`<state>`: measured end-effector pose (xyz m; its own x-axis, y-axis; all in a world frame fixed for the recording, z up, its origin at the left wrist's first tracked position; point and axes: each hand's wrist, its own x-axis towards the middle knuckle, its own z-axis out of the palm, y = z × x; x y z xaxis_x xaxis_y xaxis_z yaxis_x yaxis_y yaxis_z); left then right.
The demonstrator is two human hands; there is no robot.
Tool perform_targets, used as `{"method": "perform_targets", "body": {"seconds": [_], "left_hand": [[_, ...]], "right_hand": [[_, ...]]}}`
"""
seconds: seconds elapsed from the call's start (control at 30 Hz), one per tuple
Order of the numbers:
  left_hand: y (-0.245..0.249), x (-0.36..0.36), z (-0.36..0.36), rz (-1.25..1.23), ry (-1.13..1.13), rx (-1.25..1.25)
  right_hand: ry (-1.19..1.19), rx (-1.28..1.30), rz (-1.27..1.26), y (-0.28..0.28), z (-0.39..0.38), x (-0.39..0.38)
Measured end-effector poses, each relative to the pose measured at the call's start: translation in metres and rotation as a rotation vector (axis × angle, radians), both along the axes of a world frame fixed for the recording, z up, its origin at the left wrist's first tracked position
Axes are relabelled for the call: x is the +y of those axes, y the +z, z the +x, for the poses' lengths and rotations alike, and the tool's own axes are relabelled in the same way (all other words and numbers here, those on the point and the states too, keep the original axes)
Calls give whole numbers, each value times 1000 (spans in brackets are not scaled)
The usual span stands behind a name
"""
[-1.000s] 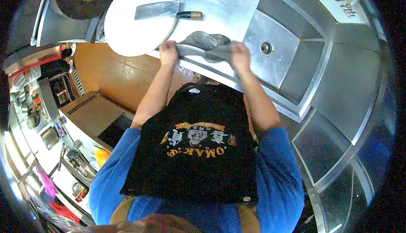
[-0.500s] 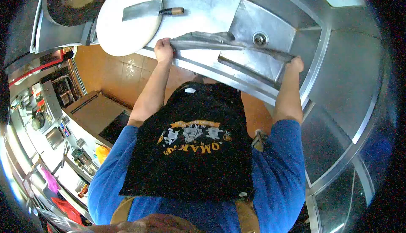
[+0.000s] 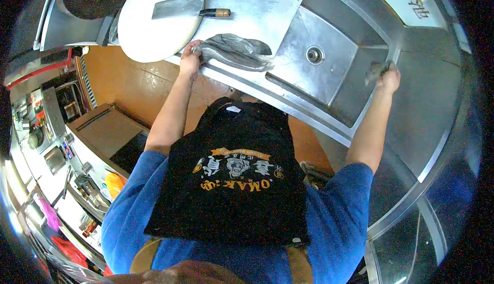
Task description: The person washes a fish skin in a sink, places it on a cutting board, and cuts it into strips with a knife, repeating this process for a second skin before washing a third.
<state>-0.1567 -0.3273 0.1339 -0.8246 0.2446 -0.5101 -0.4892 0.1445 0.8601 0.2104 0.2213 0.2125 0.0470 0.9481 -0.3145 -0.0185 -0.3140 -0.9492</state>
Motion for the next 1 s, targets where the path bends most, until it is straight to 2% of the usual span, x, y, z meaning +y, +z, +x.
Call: {"method": "perform_targets", "body": {"seconds": [0.03, 0.13, 0.17, 0.23, 0.27, 0.3, 0.33, 0.37, 0.4, 0.43, 0.47, 0.5, 0.53, 0.57, 0.63, 0.7, 0.73, 0.8, 0.83, 0.93, 1.0], "left_hand": [[0, -3, -2, 2, -16, -38], [0, -8, -16, 6, -72, -138], [-4, -6, -18, 34, -49, -156], [8, 3, -18, -17, -4, -140], [16, 8, -17, -43, 20, -135], [22, 11, -14, 2, 17, -95], [20, 9, -11, -60, -22, -64], [18, 8, -9, -121, -61, -33], [15, 7, -9, -180, -103, -1], [14, 8, -12, -235, -147, 33], [14, 8, -14, -218, -164, 63], [13, 5, -14, -204, -180, 90], [12, 1, -13, -193, -196, 115], [8, -3, -14, -157, -218, 75], [4, -9, -17, -173, -269, 108], [9, -16, -24, -210, -370, 79], [15, -18, -25, -140, -384, 80], [24, -21, -25, 10, -406, 82], [25, -22, -25, 13, -432, 104], [32, -23, -29, 6, -486, 203], [36, -22, -29, -17, -497, 297]], "right_hand": [[59, 137, 34, 29, -34, -13], [241, 312, 92, 85, -117, -30], [343, 384, 128, 95, -140, -33], [429, 542, -2, 100, -185, -31], [294, 345, 84, 116, -225, -68], [419, 365, 74, 89, -244, -55], [455, 339, 56, 83, -263, -81], [560, 101, 101, 62, -277, -101], [616, -289, 230, 20, -294, -119], [953, -426, 419, -2, -298, -145], [1045, -590, 606, -35, -306, -192], [1220, -648, 398, -26, -312, -250], [1384, -458, 194, -52, -312, -286], [1424, -576, 376, -46, -315, -327], [1398, -817, 397, -49, -323, -369], [1339, -865, 477, -65, -328, -383], [1298, -869, 517, -67, -328, -387], [1301, -783, 556, -70, -326, -388], [1304, -739, 574, -71, -324, -387], [1276, -479, 402, -64, -315, -384], [1283, -440, 348, -55, -308, -385]]}}
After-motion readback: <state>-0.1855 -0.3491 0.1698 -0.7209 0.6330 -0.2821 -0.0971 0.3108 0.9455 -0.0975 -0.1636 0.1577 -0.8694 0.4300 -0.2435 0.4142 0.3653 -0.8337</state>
